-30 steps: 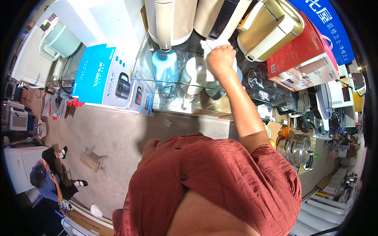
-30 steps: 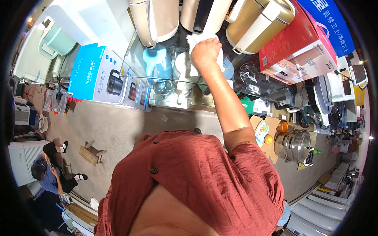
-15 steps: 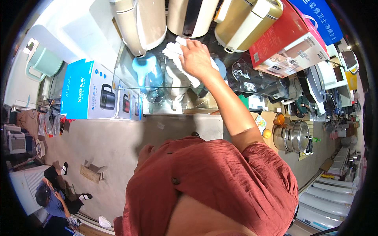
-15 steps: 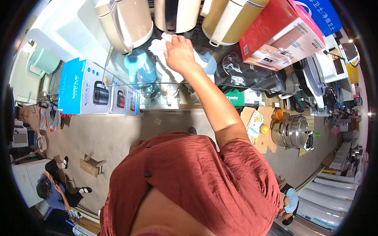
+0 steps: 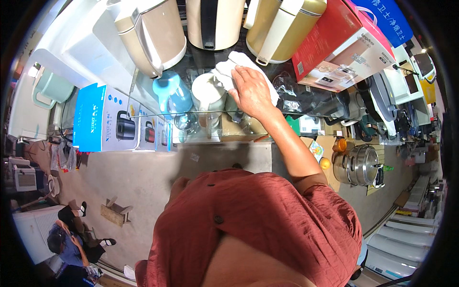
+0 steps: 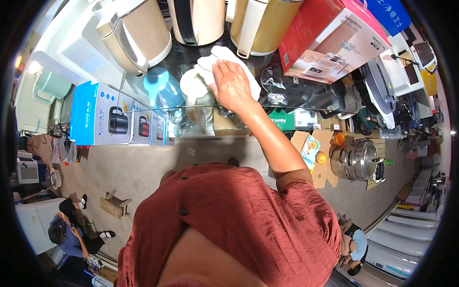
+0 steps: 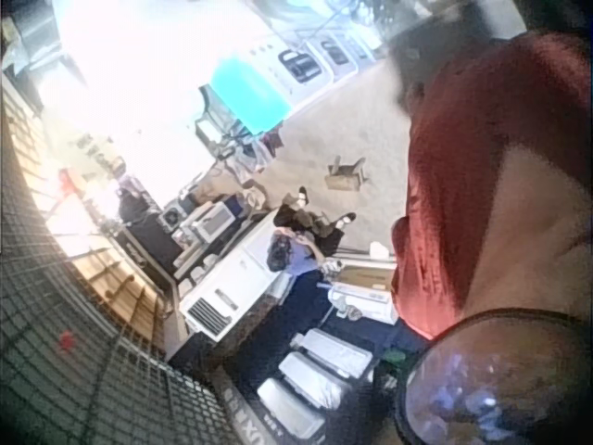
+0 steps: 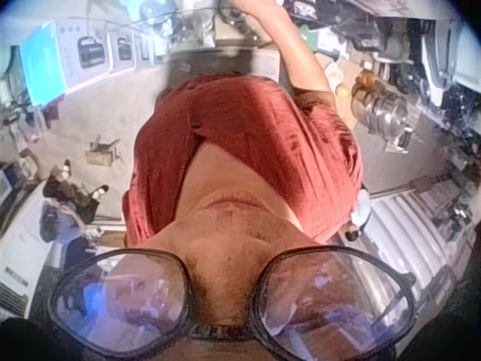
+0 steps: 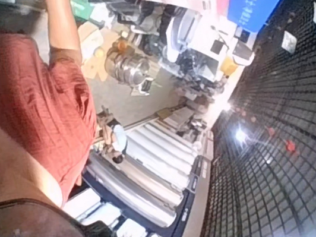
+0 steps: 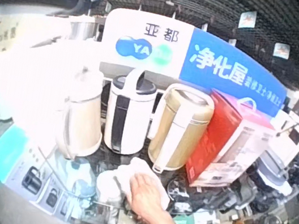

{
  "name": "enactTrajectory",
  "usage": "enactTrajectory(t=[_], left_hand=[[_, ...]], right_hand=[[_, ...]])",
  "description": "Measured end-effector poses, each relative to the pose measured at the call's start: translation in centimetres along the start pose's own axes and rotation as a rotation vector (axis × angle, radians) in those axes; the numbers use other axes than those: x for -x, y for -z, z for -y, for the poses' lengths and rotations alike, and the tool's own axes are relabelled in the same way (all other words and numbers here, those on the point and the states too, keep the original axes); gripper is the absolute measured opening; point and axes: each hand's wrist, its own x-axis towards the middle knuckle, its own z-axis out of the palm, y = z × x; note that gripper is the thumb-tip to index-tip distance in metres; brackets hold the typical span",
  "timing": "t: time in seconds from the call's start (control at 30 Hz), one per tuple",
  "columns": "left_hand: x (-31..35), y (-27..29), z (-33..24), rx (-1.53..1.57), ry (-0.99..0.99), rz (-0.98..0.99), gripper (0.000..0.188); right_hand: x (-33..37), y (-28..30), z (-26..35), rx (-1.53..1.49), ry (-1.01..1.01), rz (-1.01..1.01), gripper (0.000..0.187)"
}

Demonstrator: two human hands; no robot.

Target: The person wipes various kitchen appliances on display, including electric kettles and a larger white oven-like appliance, using a white cloth by hand.

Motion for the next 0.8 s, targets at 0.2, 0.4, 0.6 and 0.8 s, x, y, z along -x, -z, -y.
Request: enactTrajectory(t=[0.2, 0.4, 0.6, 0.8], left_hand=[[-2.4, -2.5, 4.1, -0.076, -0.123, -0.027, 0.031], [-4.1, -4.1, 6.2, -0.145, -0.145, -0.019, 0.031], [-2.7, -4.1, 2.5, -0.13, -0.098, -0.017, 0.031], [-2.3, -5.2, 2.2, -0.166, -0.097, -0.012, 0.03]], right_hand=[[0.6, -0.1, -2.7, -0.058, 0.043, 0.016, 0.049], [3.2, 2.0, -6.0, -0.053, 0.015, 0.068, 0.05], [5.1, 3.0, -7.3, -0.028, -0.071, 0.022, 0.047], [6.1, 2.7, -7.3, 0.104, -0.205, -0.021, 0.051]])
